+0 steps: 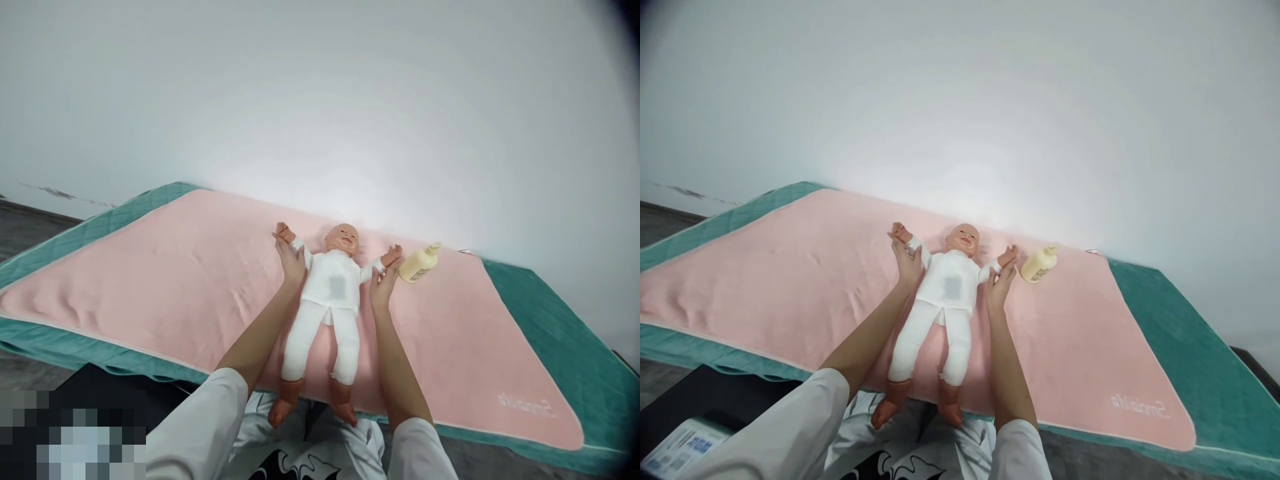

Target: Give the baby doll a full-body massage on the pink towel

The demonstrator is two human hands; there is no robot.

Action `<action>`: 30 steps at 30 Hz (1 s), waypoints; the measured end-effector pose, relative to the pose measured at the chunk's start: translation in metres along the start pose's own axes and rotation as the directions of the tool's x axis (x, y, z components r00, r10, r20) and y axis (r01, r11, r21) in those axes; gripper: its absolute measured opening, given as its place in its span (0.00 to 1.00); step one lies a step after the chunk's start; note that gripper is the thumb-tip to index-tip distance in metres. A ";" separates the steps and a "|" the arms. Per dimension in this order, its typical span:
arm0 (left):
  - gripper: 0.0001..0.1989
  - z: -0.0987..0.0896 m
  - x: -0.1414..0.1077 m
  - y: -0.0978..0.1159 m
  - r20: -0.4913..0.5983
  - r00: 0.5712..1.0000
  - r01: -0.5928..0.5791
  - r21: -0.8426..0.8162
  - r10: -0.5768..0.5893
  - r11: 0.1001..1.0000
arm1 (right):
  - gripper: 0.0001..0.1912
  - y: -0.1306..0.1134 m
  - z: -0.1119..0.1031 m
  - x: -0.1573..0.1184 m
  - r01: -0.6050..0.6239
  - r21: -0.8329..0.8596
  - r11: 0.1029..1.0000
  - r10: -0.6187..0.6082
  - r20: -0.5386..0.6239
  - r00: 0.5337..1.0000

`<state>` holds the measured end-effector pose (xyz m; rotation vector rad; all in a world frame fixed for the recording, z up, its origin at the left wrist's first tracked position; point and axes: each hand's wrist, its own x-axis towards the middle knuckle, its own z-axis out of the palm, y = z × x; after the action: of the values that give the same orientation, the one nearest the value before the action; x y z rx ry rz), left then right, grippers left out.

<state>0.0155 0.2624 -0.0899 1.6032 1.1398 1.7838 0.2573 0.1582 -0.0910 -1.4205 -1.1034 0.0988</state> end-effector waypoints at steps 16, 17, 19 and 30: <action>0.40 0.031 0.055 -0.002 0.447 0.800 0.026 0.641 -0.400 0.768 | 0.33 -0.013 0.019 0.048 0.011 -0.439 0.898 0.155 0.340 0.927; 0.39 0.032 0.057 0.002 0.453 0.770 0.013 0.693 -0.450 0.721 | 0.33 -0.013 0.020 0.049 -0.008 -0.472 0.882 0.193 0.344 0.919; 0.35 0.034 0.058 0.008 0.460 0.732 0.001 0.737 -0.502 0.676 | 0.31 -0.013 0.022 0.050 -0.032 -0.505 0.862 0.235 0.344 0.909; 0.26 0.038 0.061 0.020 0.516 0.652 -0.076 0.774 -0.556 0.629 | 0.31 -0.005 0.025 0.056 -0.106 -0.569 0.816 0.353 0.344 0.870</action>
<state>0.0437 0.3100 -0.0404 2.1251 1.6492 0.2710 0.2684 0.2108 -0.0621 -2.1182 -1.3823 0.3238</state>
